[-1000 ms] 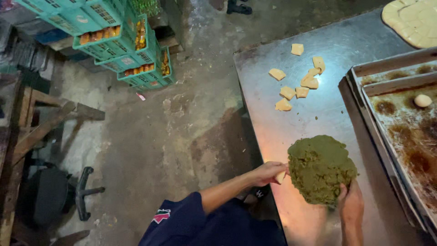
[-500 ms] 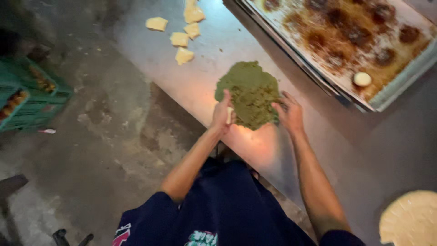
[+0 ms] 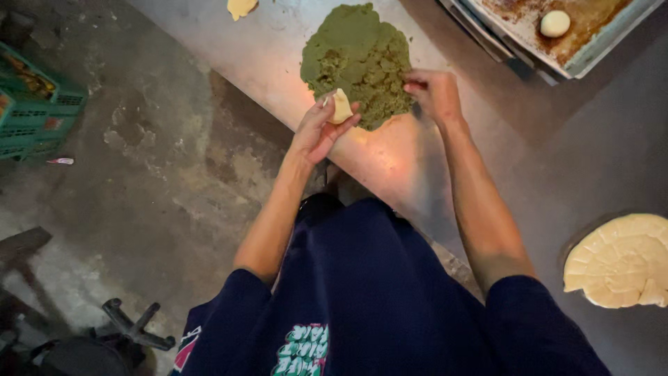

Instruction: The person takes pieces of pale dough from a stainless steel table, flattens them by hand, places a portion of green paste filling in the center, folds the dough around the filling, and rolls it into a ball. The filled dough balls are placed onto baking trays beside the table.

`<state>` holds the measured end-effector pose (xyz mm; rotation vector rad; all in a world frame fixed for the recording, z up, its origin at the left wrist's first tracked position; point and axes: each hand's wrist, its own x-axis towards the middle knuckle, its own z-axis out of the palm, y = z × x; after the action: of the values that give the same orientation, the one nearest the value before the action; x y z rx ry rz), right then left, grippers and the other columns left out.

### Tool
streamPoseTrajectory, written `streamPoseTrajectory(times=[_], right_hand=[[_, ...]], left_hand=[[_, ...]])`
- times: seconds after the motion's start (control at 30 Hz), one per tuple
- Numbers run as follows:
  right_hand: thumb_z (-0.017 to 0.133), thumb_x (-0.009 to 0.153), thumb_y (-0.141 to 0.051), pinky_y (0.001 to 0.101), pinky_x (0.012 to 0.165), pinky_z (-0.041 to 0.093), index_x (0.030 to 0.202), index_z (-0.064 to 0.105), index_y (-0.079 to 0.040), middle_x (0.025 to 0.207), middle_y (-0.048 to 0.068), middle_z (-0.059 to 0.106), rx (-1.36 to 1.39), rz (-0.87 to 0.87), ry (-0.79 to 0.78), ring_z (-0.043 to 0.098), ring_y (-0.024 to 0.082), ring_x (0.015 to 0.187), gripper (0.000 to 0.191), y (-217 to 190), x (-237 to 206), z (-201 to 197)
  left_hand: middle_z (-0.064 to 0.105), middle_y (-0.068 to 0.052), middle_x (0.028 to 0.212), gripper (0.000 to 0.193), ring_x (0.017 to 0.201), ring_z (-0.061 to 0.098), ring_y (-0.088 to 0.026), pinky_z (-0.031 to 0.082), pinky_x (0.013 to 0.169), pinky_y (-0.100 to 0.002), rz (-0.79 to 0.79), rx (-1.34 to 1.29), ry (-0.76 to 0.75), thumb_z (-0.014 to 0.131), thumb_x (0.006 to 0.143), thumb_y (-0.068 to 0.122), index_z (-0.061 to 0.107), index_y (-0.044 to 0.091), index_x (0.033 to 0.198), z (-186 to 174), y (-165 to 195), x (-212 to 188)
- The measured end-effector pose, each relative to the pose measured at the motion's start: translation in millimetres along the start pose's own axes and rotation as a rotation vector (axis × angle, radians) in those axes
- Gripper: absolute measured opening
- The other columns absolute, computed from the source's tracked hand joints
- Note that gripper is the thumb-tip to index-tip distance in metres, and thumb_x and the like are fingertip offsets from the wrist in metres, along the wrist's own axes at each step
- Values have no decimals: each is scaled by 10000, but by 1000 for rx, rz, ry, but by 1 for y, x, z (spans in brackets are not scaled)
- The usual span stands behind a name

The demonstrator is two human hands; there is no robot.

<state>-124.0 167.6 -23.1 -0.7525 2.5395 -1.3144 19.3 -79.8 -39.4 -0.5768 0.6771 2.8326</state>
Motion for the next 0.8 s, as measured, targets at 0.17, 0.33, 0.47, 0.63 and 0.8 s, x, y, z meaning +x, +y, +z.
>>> streamPoseTrajectory(times=[0.17,0.33,0.47,0.63,0.8], right_hand=[[767,903,-3,338,796,582,1131,751,7,974,142,757,74,124,72,735,192,869,229,-6,11,0],[708,1033,-31,287,878,652,1312,669,-26,962,-15,650,915,487,145,669,91,864,282,-9,11,-8],[676,1022,-15,290,833,632,1287,605,-20,1008,23,670,1106,591,205,696,119,876,274,-21,-1,-8],[707,977,-12,288,656,573,1156,595,-17,906,48,690,940,565,220,706,161,771,211,-39,-9,-8],[748,1000,-20,288,822,653,1194,686,19,1022,54,726,749,312,360,714,125,896,207,-39,-9,-14]], left_hand=[[698,-161,1085,388,943,699,-243,601,845,-375,94,411,97,674,1003,215,571,-29,1287,13,-17,8],[698,-128,1063,341,921,706,-195,598,801,-337,159,448,26,603,1038,272,585,-11,1227,21,7,26],[558,-29,786,468,654,574,-146,456,579,-317,205,622,162,505,1105,466,567,28,953,35,28,53],[501,-22,571,697,513,487,-109,391,534,-308,420,1246,264,494,1139,549,545,15,694,68,25,98],[738,-5,1032,417,909,702,-75,576,781,-234,63,732,-66,581,1027,415,698,60,1213,90,-1,116]])
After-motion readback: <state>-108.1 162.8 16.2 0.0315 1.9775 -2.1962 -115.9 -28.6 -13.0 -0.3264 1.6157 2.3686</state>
